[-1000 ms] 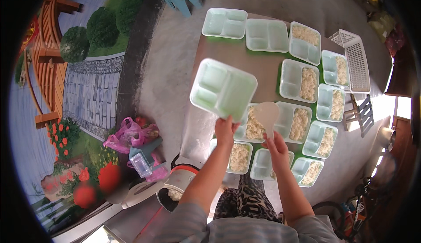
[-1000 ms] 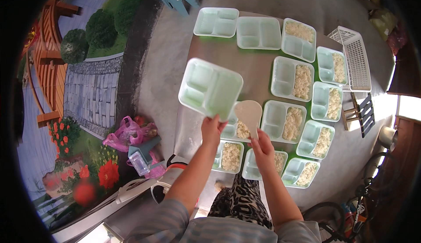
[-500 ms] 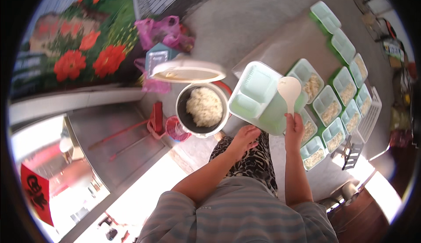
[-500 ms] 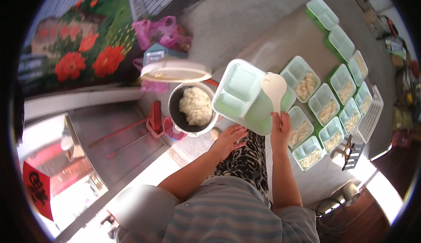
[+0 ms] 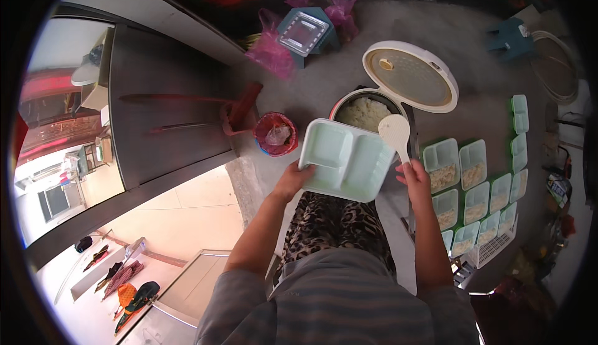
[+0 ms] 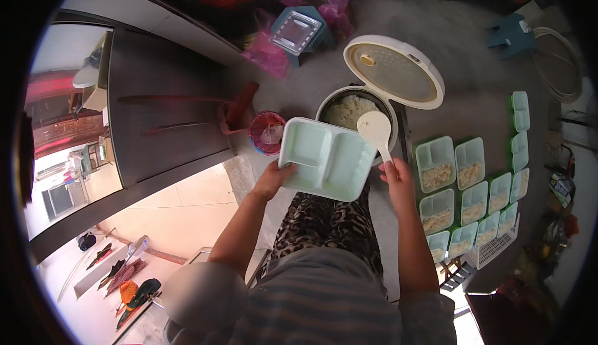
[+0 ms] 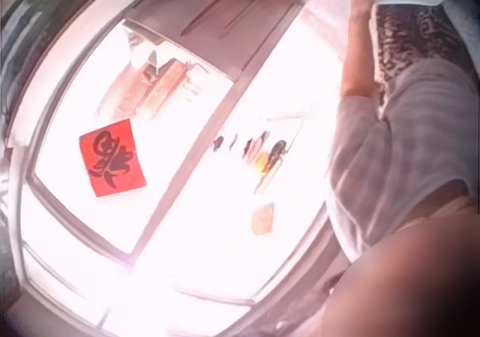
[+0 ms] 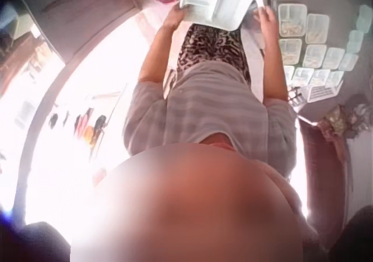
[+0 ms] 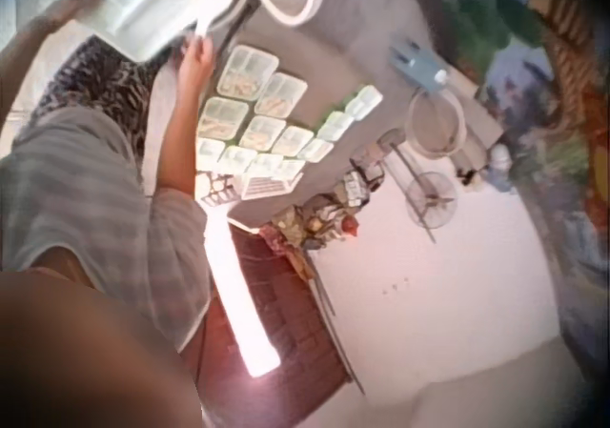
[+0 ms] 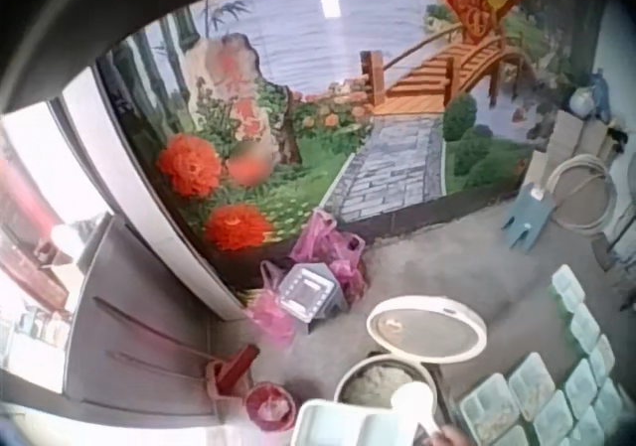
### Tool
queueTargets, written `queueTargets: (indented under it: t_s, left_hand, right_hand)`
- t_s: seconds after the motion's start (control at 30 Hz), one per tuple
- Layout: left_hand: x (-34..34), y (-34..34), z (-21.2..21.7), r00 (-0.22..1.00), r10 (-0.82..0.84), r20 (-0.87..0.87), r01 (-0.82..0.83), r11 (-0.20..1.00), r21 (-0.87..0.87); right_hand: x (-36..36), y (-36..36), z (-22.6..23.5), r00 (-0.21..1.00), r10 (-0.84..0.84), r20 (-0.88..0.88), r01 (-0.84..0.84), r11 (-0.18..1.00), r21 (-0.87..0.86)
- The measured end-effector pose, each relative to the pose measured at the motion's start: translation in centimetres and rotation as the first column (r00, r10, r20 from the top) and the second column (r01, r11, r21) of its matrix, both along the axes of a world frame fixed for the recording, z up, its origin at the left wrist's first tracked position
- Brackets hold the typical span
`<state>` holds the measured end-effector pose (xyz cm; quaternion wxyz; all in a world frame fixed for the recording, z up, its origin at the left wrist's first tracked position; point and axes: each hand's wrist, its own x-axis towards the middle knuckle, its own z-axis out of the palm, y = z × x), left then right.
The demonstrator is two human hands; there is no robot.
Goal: The person scoops cooked white rice from a rice cooker pot using a white plastic rice paddle and distributes it into multiple green compartmentalized plastic containers arranged on a table. The person repeatedly fills the containers one by one, moving from the pot to the table and back.
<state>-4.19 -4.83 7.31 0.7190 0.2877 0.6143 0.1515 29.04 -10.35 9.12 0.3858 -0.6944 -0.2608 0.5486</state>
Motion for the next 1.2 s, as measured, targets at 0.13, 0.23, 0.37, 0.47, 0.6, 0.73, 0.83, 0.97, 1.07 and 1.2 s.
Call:
queueTargets:
  t_s: [0.13,0.23,0.37,0.47,0.6,0.73,0.83,0.97,1.07,1.2]
  left_hand:
    - [-4.2,-3.2,-0.8,0.986,0.164,-0.007,-0.163,0.983,0.089]
    - [-6.6,-5.6,-4.4,0.951,0.257,-0.173,-0.257,0.966,0.022]
    - [-2.3,-3.4,-4.5,0.882,0.416,0.220,-0.418,0.907,-0.038]
    - [0.0,-1.3,-7.6,0.879,0.380,0.289,-0.380,0.923,-0.058]
    - [2.0,2.6,-8.2,0.986,0.001,0.165,-0.036,0.977,0.208]
    - [1.7,3.3,-10.4,0.977,-0.162,0.140,0.108,0.938,0.328]
    - [2.7,2.9,-11.6,0.962,-0.223,0.158,0.161,0.930,0.331]
    - [3.4,3.0,-11.8,0.938,-0.320,0.133,0.251,0.892,0.377]
    - [3.1,3.1,-12.0,0.931,-0.340,0.134,0.267,0.883,0.386]
    - [2.9,2.7,-12.5,0.928,-0.363,0.080,0.296,0.853,0.431]
  right_hand:
    - [1.9,5.7,-1.3,0.627,0.554,0.547,-0.422,0.832,-0.360]
    - [2.6,7.2,-4.7,0.327,0.631,0.704,-0.503,0.747,-0.435]
    - [1.6,8.2,-6.4,0.282,0.704,0.652,-0.539,0.678,-0.500]
    - [0.9,9.0,-9.0,0.362,0.660,0.658,-0.455,0.741,-0.493]
    - [0.3,10.3,-10.3,0.489,0.605,0.628,-0.473,0.789,-0.392]
    - [0.8,10.7,-12.2,0.476,0.622,0.621,-0.489,0.774,-0.401]
    - [0.1,11.1,-14.7,0.646,0.572,0.506,-0.452,0.820,-0.351]
    - [-2.2,10.9,-17.2,0.771,0.443,0.458,-0.396,0.896,-0.201]
    - [-3.8,10.4,-15.1,0.538,0.534,0.653,-0.618,0.776,-0.126]
    - [-3.0,9.3,-11.3,0.197,0.690,0.697,-0.820,0.505,-0.268]
